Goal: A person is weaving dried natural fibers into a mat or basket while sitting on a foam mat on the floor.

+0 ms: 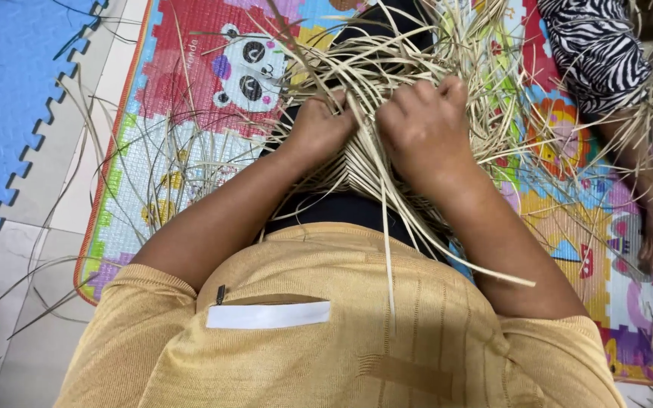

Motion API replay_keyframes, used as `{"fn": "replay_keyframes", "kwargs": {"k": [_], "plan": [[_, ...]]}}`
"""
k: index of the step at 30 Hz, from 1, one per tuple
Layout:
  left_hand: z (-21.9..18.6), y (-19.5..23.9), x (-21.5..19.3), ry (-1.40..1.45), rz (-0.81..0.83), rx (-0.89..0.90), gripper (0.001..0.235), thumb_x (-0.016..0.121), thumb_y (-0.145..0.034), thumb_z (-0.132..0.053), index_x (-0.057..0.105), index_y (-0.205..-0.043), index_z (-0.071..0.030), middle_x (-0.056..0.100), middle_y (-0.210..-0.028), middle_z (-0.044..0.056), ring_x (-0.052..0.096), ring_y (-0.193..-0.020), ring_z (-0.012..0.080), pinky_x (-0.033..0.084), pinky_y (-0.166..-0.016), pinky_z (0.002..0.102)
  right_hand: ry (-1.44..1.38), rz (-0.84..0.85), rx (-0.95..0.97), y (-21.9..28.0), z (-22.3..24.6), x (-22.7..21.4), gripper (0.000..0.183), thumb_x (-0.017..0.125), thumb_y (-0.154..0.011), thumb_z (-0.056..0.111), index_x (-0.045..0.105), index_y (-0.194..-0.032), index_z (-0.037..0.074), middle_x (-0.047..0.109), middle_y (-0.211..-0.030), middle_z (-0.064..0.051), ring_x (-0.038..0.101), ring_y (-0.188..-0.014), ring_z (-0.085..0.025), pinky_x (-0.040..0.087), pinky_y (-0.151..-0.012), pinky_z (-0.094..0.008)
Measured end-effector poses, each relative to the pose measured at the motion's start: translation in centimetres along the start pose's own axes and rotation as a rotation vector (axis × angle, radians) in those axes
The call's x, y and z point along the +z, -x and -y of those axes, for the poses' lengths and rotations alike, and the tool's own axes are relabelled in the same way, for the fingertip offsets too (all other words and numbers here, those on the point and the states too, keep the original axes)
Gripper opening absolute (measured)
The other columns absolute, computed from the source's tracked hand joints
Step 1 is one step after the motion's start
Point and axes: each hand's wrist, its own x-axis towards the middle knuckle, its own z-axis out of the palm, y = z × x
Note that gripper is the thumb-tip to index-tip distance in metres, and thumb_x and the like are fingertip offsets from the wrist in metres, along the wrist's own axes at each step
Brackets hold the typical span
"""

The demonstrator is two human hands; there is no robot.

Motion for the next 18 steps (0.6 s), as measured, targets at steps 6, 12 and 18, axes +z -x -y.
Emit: {"fn": "replay_keyframes", "kwargs": {"k": [6, 12, 18], "plan": [[1.0, 1.4, -0.7, -0.114, -0.075, 0.296, 0.02, 0.064, -0.095, -0.028, 0.075, -0.095, -0.011, 0.072, -0.073, 0.011, 0.067, -0.068, 0.0208, 0.057, -0.074, 0.04, -0.177, -0.248, -0.146, 3.3, 0.9, 6.6, 0.005, 0.067, -0.096, 0.013, 0.068, -0.092, 0.015, 0.058, -0.083, -0.003, 0.059, -0.082, -0.023, 0.039, -0.075, -0.039], [1.4, 1.4, -0.1, -0.382, -0.164, 0.482, 0.028, 0.066, -0.099, -0.027, 0.065, -0.091, 0.0, 0.066, -0.064, 0.022, 0.07, -0.063, 0.0409, 0.055, -0.063, 0.041, -0.564, -0.146, -0.041, 3.2, 0.6, 4.7, 0.019, 0.067, -0.096, 0.012, 0.069, -0.115, 0.014, 0.061, -0.101, -0.007, 0.061, -0.096, -0.03, 0.042, -0.079, -0.041], [1.1, 0.7, -0.1, -0.171, -0.211, 0.391, 0.026, 0.078, -0.09, -0.033, 0.073, -0.098, -0.009, 0.075, -0.083, 0.013, 0.074, -0.081, 0.0313, 0.058, -0.079, 0.045, -0.557, -0.09, -0.054, 3.5, 0.1, 6.4, 0.011, 0.07, -0.093, 0.015, 0.071, -0.104, 0.017, 0.057, -0.097, -0.006, 0.059, -0.092, -0.032, 0.043, -0.078, -0.044]]}}
